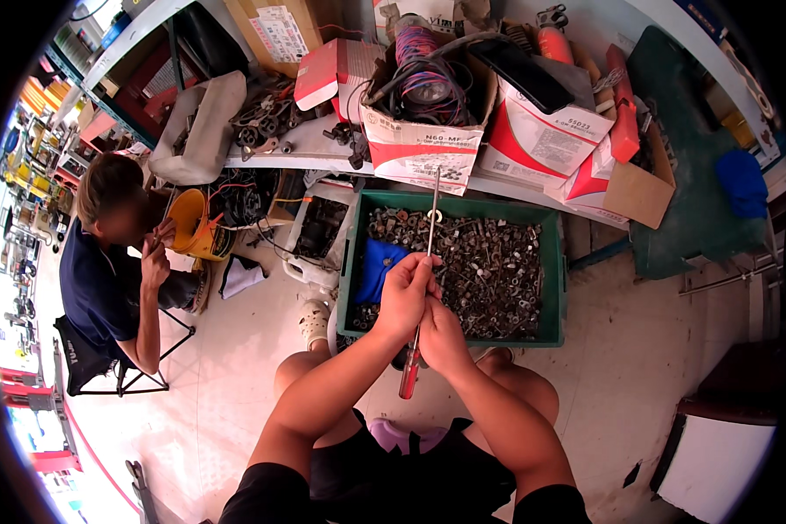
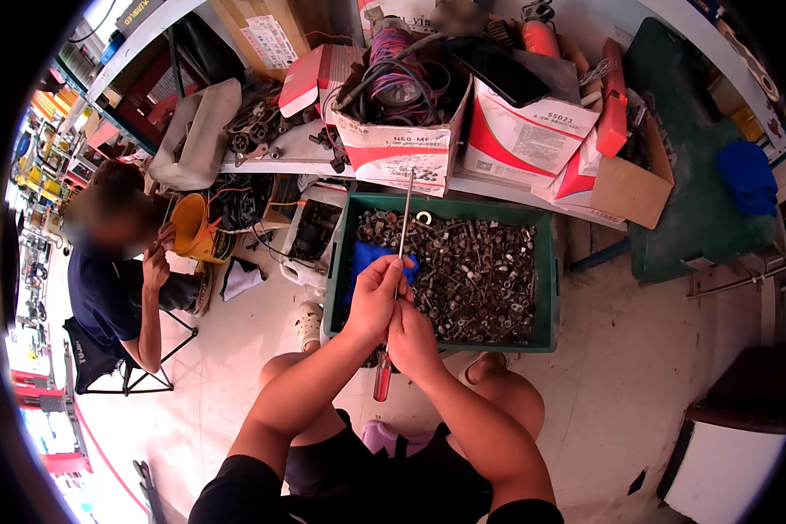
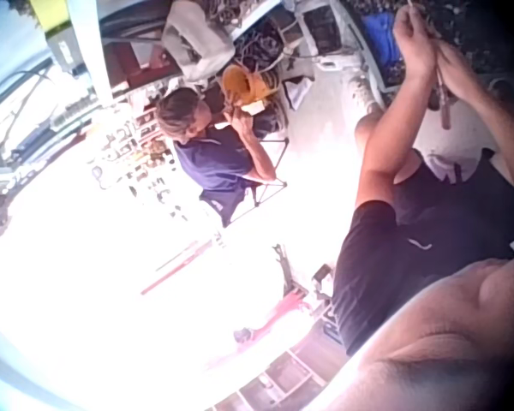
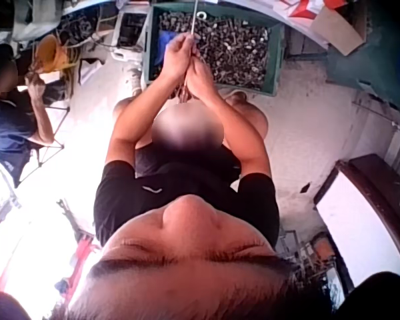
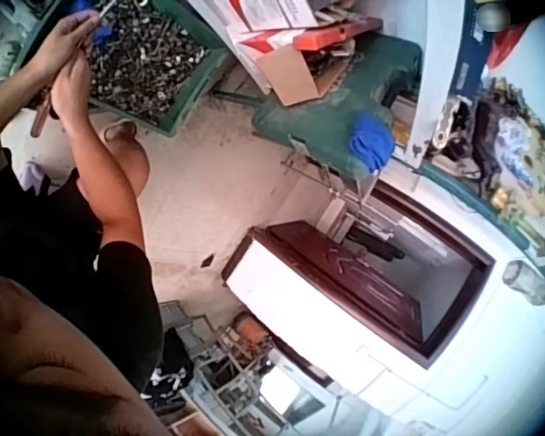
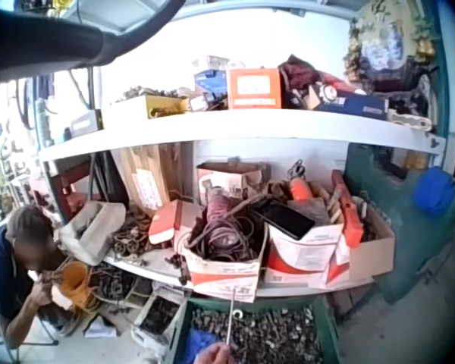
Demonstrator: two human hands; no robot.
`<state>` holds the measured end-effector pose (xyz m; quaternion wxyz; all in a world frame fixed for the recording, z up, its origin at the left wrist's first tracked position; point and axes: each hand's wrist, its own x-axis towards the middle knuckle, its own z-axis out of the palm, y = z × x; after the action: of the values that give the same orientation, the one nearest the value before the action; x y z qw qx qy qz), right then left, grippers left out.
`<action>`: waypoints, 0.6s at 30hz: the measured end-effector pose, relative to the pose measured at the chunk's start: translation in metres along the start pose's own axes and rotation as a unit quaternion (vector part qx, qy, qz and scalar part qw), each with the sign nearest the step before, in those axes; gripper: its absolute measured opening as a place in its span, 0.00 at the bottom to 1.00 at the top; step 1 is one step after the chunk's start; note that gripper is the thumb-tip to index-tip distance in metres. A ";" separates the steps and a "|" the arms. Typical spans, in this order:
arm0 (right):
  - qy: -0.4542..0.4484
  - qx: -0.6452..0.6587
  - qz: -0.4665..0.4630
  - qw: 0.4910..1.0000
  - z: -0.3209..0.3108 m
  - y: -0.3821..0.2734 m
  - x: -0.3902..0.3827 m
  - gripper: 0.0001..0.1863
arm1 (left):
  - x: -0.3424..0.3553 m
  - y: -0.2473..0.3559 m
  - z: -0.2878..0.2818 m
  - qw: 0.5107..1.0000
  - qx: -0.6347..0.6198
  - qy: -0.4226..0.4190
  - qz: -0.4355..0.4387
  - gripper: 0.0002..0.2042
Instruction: The person sits on a low stool and uses a screwdriver to manipulate small metal lock cylinders from a green bin. They repeatedly pick up a cylinder, insert the screwdriver, and turn it while holding the cylinder in their other hand. Another person sits nearby working on a separate task.
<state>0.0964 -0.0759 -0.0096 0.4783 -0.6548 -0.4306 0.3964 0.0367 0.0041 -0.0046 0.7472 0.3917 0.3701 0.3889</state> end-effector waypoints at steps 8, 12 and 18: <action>0.000 -0.005 0.012 1.000 -0.002 0.002 0.001 0.15 | 0.002 -0.002 0.000 1.000 0.005 0.008 0.001 0.08; 0.016 -0.070 0.015 0.997 -0.004 -0.001 0.006 0.12 | 0.006 -0.002 0.000 0.998 0.058 0.038 0.008 0.07; -0.023 -0.044 0.026 0.998 -0.007 0.017 0.025 0.09 | 0.019 -0.009 -0.009 0.998 0.008 0.057 -0.035 0.08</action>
<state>0.1145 -0.0570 -0.0273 0.4288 -0.6770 -0.4412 0.4040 0.0393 0.0198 -0.0207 0.7350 0.3619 0.4282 0.3814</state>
